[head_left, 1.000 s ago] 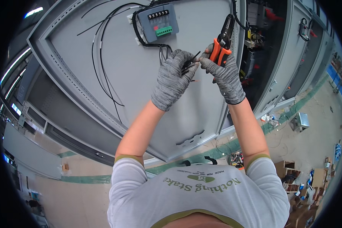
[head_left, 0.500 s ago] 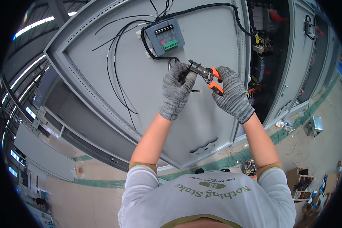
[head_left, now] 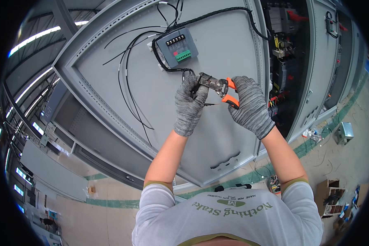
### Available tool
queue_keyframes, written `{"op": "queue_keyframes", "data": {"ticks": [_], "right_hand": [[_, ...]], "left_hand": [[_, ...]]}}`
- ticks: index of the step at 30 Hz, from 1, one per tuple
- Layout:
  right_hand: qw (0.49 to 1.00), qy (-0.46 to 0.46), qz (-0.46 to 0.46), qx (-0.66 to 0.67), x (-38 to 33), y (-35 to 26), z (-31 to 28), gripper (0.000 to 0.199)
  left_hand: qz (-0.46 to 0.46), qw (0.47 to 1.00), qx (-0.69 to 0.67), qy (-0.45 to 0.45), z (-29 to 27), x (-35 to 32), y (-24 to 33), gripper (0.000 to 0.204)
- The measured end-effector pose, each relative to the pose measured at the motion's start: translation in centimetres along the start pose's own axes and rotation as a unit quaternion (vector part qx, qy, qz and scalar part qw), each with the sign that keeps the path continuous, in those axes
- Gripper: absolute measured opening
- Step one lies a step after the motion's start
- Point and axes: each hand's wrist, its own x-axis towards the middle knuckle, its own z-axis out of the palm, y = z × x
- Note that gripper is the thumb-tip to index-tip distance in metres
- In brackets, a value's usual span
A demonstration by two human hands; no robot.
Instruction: The person strips insulation from multiple black wires using wire cutters and connects them to a terminal block inside an electrical cabinet. They also move a floor fan and retrieve a plastic bag from a table before returning to the cabinet to continue wiring.
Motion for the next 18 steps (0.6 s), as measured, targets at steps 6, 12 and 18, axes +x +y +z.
{"op": "queue_keyframes", "data": {"ticks": [6,12,18], "right_hand": [[1.000,-0.001,0.005,-0.005,-0.06,-0.02,-0.04,0.063],[1.000,0.000,-0.003,-0.001,-0.06,0.36,0.26,0.063],[1.000,0.008,-0.004,0.011,-0.02,0.21,0.26,0.063]], "left_hand": [[0.024,1.000,0.013,-0.003,0.12,0.29,-0.09,0.015],[0.035,0.999,0.005,0.012,0.38,0.15,-0.30,0.014],[0.008,1.000,0.018,0.000,-0.02,0.13,-0.37,0.020]]}}
